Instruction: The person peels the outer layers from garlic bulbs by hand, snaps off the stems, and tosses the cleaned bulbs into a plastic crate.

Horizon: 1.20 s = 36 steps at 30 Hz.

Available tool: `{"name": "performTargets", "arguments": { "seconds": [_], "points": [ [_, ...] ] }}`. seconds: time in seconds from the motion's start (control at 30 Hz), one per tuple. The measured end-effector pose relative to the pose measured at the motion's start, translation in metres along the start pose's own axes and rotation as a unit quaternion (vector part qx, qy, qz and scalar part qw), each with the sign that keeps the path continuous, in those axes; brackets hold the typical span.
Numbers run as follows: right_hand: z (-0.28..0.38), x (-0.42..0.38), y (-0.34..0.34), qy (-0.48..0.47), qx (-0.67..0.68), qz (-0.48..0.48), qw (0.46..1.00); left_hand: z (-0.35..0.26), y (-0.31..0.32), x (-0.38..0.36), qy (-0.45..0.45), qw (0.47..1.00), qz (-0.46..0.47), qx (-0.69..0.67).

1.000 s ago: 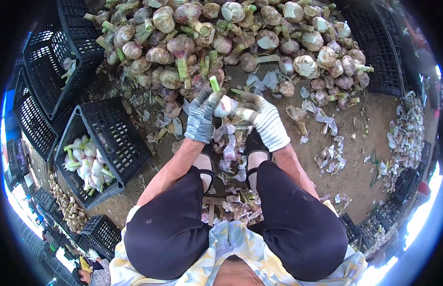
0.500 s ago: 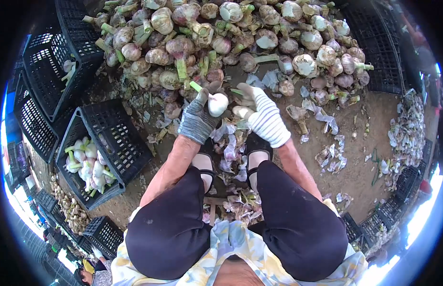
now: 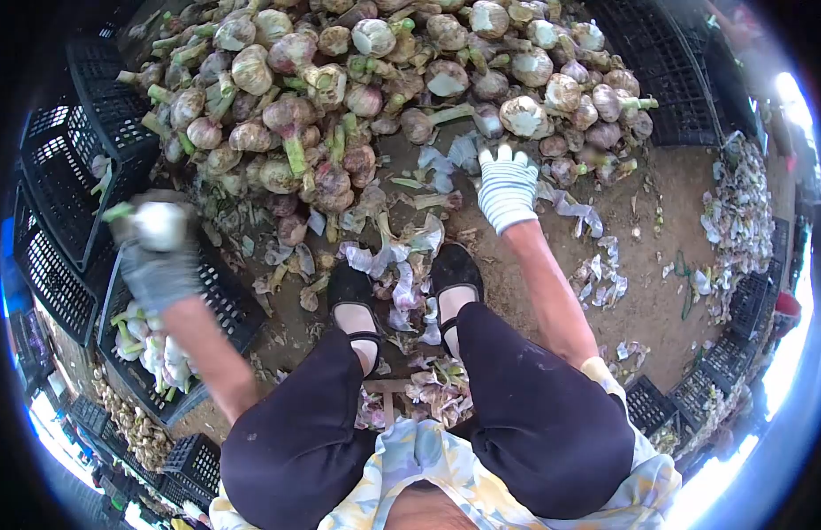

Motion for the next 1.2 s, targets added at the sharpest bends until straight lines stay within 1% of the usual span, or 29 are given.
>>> {"name": "performTargets", "arguments": {
  "seconds": [0.03,0.1,0.17,0.2,0.23,0.27,0.3,0.33,0.37,0.4,0.43,0.47,0.5,0.53,0.57,0.6,0.63,0.7,0.73,0.77,0.8,0.9,0.93,1.0,1.03,1.07,1.1,1.17,1.2],
  "points": [
    [-0.007,0.008,0.016,0.003,-0.003,0.000,1.000,-0.054,0.002,0.017,0.228,0.911,-0.035,0.341],
    [-0.023,0.018,0.039,0.017,0.096,-0.038,0.995,-0.091,-0.023,0.031,0.265,0.909,-0.036,0.320],
    [-0.021,0.023,0.037,0.022,0.093,-0.039,0.995,-0.130,-0.039,0.036,0.349,0.894,-0.036,0.279],
    [-0.016,0.021,0.035,0.028,0.255,-0.044,0.966,-0.139,-0.041,0.036,0.388,0.885,-0.035,0.257],
    [-0.010,0.016,0.036,0.033,0.408,-0.046,0.911,-0.058,0.056,-0.028,0.414,0.832,-0.100,0.355],
    [0.009,0.006,0.014,0.077,0.587,-0.002,0.806,0.002,0.077,-0.039,0.248,0.871,-0.050,0.422],
    [0.035,-0.007,-0.016,0.116,0.737,0.042,0.665,0.066,0.073,-0.031,0.075,0.812,0.104,0.570],
    [0.048,-0.019,-0.045,-0.001,0.632,-0.065,0.772,0.128,0.069,-0.051,-0.267,0.909,0.119,0.297],
    [0.065,-0.031,-0.066,-0.122,0.500,-0.170,0.840,0.179,0.088,-0.092,-0.550,0.827,0.113,-0.035],
    [0.081,-0.037,-0.072,-0.149,0.413,-0.229,0.869,0.211,0.084,-0.108,-0.553,0.823,0.125,-0.029],
    [0.094,-0.044,-0.074,-0.176,0.324,-0.286,0.884,0.241,0.087,-0.120,-0.534,0.823,0.116,-0.159],
    [0.105,-0.048,-0.064,-0.225,0.380,-0.227,0.868,0.254,0.075,-0.113,-0.499,0.840,0.096,-0.191],
    [0.109,-0.052,-0.090,-0.254,0.452,-0.143,0.843,0.263,0.044,-0.102,-0.510,0.837,0.108,-0.167],
    [0.104,-0.047,-0.071,-0.147,0.669,-0.035,0.727,0.245,0.055,-0.101,-0.449,0.874,0.122,-0.137],
    [0.103,-0.046,-0.048,-0.025,0.830,0.078,0.552,0.228,0.068,-0.105,-0.389,0.905,0.137,-0.104],
    [0.090,-0.036,-0.053,0.016,0.825,0.097,0.556,0.224,0.069,-0.105,-0.342,0.923,0.174,-0.038],
    [0.086,-0.028,-0.033,0.082,0.872,0.161,0.456,0.216,0.074,-0.106,-0.317,0.927,0.200,0.020],
    [0.084,-0.026,-0.015,0.097,0.861,0.224,0.446,0.202,0.085,-0.110,-0.213,0.943,0.176,0.185],
    [0.089,-0.031,-0.026,0.071,0.870,0.194,0.447,0.205,0.086,-0.111,-0.216,0.942,0.178,0.183],
    [0.096,-0.035,-0.038,0.042,0.878,0.166,0.447,0.196,0.092,-0.109,-0.067,0.931,0.213,0.289],
    [0.100,-0.029,-0.037,0.015,0.863,0.158,0.479,0.186,0.100,-0.111,0.087,0.886,0.241,0.386],
    [0.100,-0.035,-0.033,0.081,0.848,0.184,0.490,0.184,0.100,-0.116,0.091,0.861,0.229,0.445],
    [0.101,-0.035,-0.028,0.052,0.850,0.198,0.485,0.184,0.098,-0.116,0.090,0.861,0.228,0.446],
    [0.104,-0.039,-0.021,0.075,0.866,0.181,0.460,0.193,0.087,-0.113,-0.077,0.926,0.181,0.323],
    [0.103,-0.040,-0.016,0.097,0.881,0.160,0.435,0.198,0.083,-0.113,-0.158,0.941,0.156,0.254],
    [0.099,-0.038,-0.004,0.080,0.877,0.164,0.444,0.202,0.077,-0.113,-0.203,0.940,0.148,0.229],
    [0.097,-0.036,-0.006,0.079,0.877,0.163,0.445,0.206,0.076,-0.111,-0.202,0.941,0.148,0.228],
    [0.097,-0.036,-0.008,0.108,0.908,0.171,0.368,0.205,0.079,-0.109,-0.113,0.942,0.191,0.250],
    [0.099,-0.034,-0.010,0.108,0.896,0.171,0.396,0.197,0.092,-0.116,-0.193,0.937,0.158,0.246]
  ]
}}
Point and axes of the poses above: each hand's wrist, its own x-axis towards the middle knuckle, its own y-axis out of the palm, z = x × y, the point moved 5 cm from there along x, towards the middle knuckle, and after that the axes turned 1 degree about -y, right-handed, at the moved point
